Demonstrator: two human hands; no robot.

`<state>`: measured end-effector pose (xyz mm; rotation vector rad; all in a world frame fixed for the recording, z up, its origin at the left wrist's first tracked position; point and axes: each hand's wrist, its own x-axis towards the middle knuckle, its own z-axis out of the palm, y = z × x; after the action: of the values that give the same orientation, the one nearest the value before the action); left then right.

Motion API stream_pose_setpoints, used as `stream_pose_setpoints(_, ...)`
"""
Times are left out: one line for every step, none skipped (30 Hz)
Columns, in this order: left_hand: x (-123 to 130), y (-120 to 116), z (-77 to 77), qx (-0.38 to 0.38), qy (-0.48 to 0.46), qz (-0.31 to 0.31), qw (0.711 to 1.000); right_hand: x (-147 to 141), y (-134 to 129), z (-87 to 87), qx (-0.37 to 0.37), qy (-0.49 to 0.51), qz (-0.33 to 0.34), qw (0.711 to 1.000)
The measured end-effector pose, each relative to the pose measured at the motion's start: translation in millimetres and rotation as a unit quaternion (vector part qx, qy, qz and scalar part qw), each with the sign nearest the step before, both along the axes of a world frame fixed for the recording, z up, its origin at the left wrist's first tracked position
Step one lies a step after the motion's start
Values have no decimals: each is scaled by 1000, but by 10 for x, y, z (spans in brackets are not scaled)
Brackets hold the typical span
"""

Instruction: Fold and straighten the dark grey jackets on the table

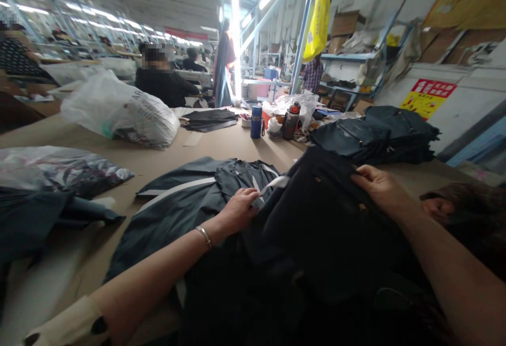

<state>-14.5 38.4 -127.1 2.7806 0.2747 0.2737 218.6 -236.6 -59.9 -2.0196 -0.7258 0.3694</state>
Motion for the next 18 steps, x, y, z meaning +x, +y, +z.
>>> stream_pose_setpoints(-19,40,-28,22,24,1,999,215,-83,16,-46,-66,-63,995)
stream_pose_setpoints(-36,73,-56,49,50,3,998,387,-138,27,-92,-145,-110,979)
stream_pose_setpoints(-51,102,-82,81,75,4,994,501,-155,29,-125,-217,-136,959)
stream_pose_setpoints(-64,125,-107,111,96,4,989,549,-126,17,-140,-270,-141,942)
stream_pose_setpoints(-74,145,-130,134,109,2,985,531,-47,-10,-139,-299,-128,935)
stream_pose_setpoints(-81,162,-148,148,114,0,982,452,81,-57,-127,-301,-102,940)
stream_pose_setpoints(-86,178,-160,157,117,-1,981,322,252,-125,-113,-280,-65,951)
stream_pose_setpoints(-93,191,-165,162,122,-4,979,157,456,-213,-105,-245,-22,963)
stream_pose_setpoints(-102,203,-161,163,129,-10,978,-27,681,-320,-104,-208,30,972)
stream_pose_setpoints(-119,213,-146,164,136,-16,977,-215,917,-440,-105,-175,80,976)
stream_pose_setpoints(-145,221,-121,165,142,-22,976,-392,1151,-567,-107,-142,116,977)
stream_pose_setpoints(-183,229,-87,167,149,-27,974,-547,1376,-695,-115,-112,135,978)
stream_pose_setpoints(-236,238,-44,170,155,-31,973,-674,1583,-816,-122,-90,140,979)
stream_pose_setpoints(-304,250,6,173,162,-34,971,-771,1765,-924,-130,-70,136,980)
stream_pose_setpoints(-385,266,61,175,171,-37,969,-839,1918,-1016,-138,-55,127,981)
stream_pose_setpoints(-476,287,118,176,180,-40,967,-881,2039,-1089,-145,-42,116,982)
stream_pose_setpoints(-575,314,174,173,189,-42,966,-902,2129,-1143,-151,-30,107,982)
stream_pose_setpoints(-677,343,228,168,196,-44,965,-908,2190,-1180,-155,-19,100,983)
